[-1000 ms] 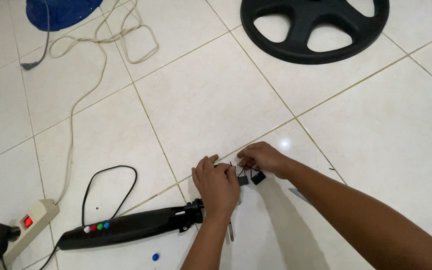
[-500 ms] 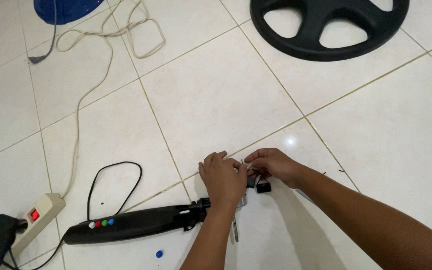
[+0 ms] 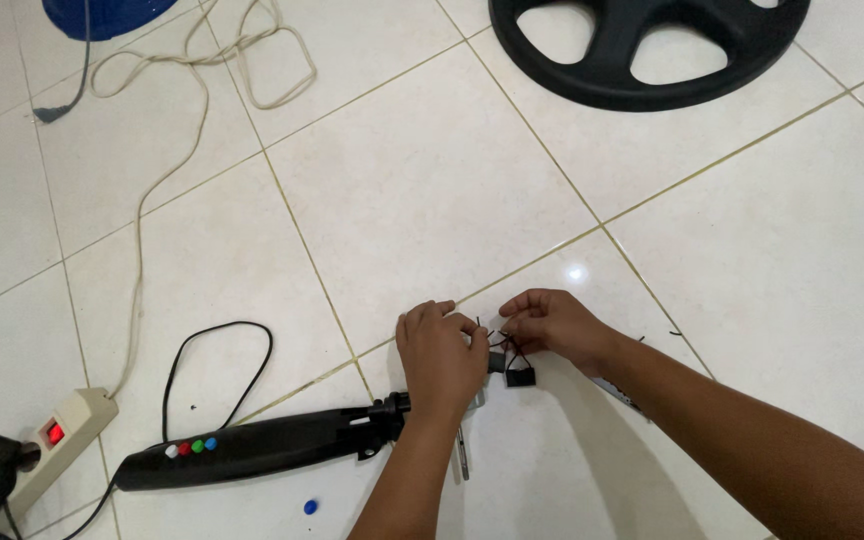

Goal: The person services a pedestal fan on a tiled floor. They manipulate small motor components and wiring near the fan motor, use a knife, then fit the black fan blades onto the motor shaft and hold the assembly while securing the parts, with fan guards and other fan parts laid out around them.

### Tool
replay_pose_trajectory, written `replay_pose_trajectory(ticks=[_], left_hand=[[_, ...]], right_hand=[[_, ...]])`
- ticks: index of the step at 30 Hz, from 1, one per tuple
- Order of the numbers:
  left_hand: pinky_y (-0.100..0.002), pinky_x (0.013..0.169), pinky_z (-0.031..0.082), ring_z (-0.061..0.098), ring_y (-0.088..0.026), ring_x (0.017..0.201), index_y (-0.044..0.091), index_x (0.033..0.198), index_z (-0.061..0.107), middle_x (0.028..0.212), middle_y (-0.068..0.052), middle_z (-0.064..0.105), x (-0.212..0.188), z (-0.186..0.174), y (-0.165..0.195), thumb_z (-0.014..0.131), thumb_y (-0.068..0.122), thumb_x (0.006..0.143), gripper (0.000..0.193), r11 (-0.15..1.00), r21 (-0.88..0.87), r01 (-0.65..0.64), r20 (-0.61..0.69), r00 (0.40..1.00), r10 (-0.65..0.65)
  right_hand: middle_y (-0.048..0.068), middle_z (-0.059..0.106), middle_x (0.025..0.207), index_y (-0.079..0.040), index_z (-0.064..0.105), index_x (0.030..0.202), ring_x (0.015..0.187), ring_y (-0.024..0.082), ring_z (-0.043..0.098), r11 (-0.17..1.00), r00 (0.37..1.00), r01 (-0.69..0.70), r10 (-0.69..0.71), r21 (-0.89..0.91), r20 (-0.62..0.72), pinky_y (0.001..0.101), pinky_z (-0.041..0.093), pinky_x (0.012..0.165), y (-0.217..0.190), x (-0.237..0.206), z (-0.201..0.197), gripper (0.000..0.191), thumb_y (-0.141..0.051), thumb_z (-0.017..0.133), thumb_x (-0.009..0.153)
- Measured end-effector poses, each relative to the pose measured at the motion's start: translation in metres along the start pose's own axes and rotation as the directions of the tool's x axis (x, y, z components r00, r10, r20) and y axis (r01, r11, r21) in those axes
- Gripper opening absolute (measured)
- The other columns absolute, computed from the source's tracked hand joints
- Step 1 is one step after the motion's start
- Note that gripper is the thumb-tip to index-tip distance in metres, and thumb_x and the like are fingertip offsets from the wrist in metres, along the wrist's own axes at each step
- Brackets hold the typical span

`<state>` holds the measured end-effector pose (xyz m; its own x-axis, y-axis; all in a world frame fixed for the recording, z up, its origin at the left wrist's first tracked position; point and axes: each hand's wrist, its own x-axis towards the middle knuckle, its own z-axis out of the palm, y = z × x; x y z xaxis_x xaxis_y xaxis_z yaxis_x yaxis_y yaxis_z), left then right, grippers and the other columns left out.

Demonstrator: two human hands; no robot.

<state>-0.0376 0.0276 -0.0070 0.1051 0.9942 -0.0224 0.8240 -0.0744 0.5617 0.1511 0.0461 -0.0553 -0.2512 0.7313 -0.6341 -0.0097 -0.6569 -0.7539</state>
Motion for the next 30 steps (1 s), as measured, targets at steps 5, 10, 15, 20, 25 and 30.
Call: replay_pose_trajectory(ticks=[5,10,15,20,25,30], left_hand=[[-0.054,0.115,0.025,0.052,-0.034,0.127,0.006,0.077,0.078,0.120,-0.016,0.070,-0.002,-0.001,0.003,0.076,0.019,0.080,0.013,0.998,0.029,-0.047,-0.012,0.999,0.047],[-0.057,0.117,0.020,0.050,-0.033,0.130,0.007,0.076,0.078,0.120,-0.014,0.069,-0.001,-0.003,0.007,0.076,0.021,0.081,0.015,0.999,0.040,0.009,0.053,0.999,-0.011],[-0.058,0.119,0.019,0.049,-0.032,0.132,0.007,0.079,0.078,0.120,-0.013,0.069,-0.002,-0.001,0.008,0.075,0.022,0.083,0.016,0.999,0.047,0.028,0.065,0.997,-0.031],[-0.059,0.119,0.018,0.049,-0.031,0.131,0.007,0.078,0.079,0.120,-0.013,0.069,0.000,0.001,0.006,0.074,0.022,0.083,0.017,0.996,0.085,0.029,0.107,0.994,-0.038],[-0.062,0.117,0.019,0.049,-0.031,0.131,0.007,0.080,0.080,0.119,-0.012,0.069,0.003,0.001,0.008,0.074,0.021,0.082,0.015,0.992,0.122,-0.017,0.143,0.990,-0.001],[-0.062,0.120,0.018,0.051,-0.030,0.128,0.007,0.081,0.081,0.117,-0.011,0.071,0.011,-0.001,0.016,0.072,0.019,0.083,0.015,0.983,0.180,-0.018,0.243,0.970,-0.026]], right_hand=[[0.007,0.070,0.089,-0.002,0.068,0.114,0.079,0.013,0.064,0.983,0.998,0.020,-0.030,-0.183,-0.049,0.0289,0.054,0.072,0.003,-0.002,0.001,0.028,-0.009,0.072,0.086],[0.005,0.066,0.084,0.001,0.067,0.112,0.076,0.012,0.060,0.975,0.991,0.102,-0.116,-0.198,-0.063,0.0274,0.052,0.069,0.005,-0.006,0.010,0.027,-0.006,0.069,0.086],[0.002,0.065,0.088,-0.001,0.066,0.110,0.079,0.010,0.058,0.960,0.985,0.169,-0.175,-0.223,-0.007,0.0266,0.053,0.072,0.001,-0.012,0.011,0.024,-0.004,0.067,0.086],[0.002,0.066,0.091,-0.007,0.064,0.104,0.083,0.014,0.060,0.810,0.970,0.229,-0.234,-0.540,0.060,0.0323,0.053,0.075,-0.006,-0.023,0.012,0.023,0.000,0.064,0.082],[0.007,0.062,0.090,-0.006,0.058,0.098,0.083,0.021,0.061,0.628,0.869,0.459,-0.464,-0.629,0.171,0.0345,0.053,0.076,-0.006,-0.036,0.017,0.028,0.005,0.068,0.074],[0.009,0.066,0.086,-0.007,0.057,0.087,0.080,0.027,0.062,0.520,0.845,0.462,-0.503,-0.718,0.179,0.0394,0.051,0.072,-0.003,-0.034,0.021,0.022,0.005,0.071,0.074]])
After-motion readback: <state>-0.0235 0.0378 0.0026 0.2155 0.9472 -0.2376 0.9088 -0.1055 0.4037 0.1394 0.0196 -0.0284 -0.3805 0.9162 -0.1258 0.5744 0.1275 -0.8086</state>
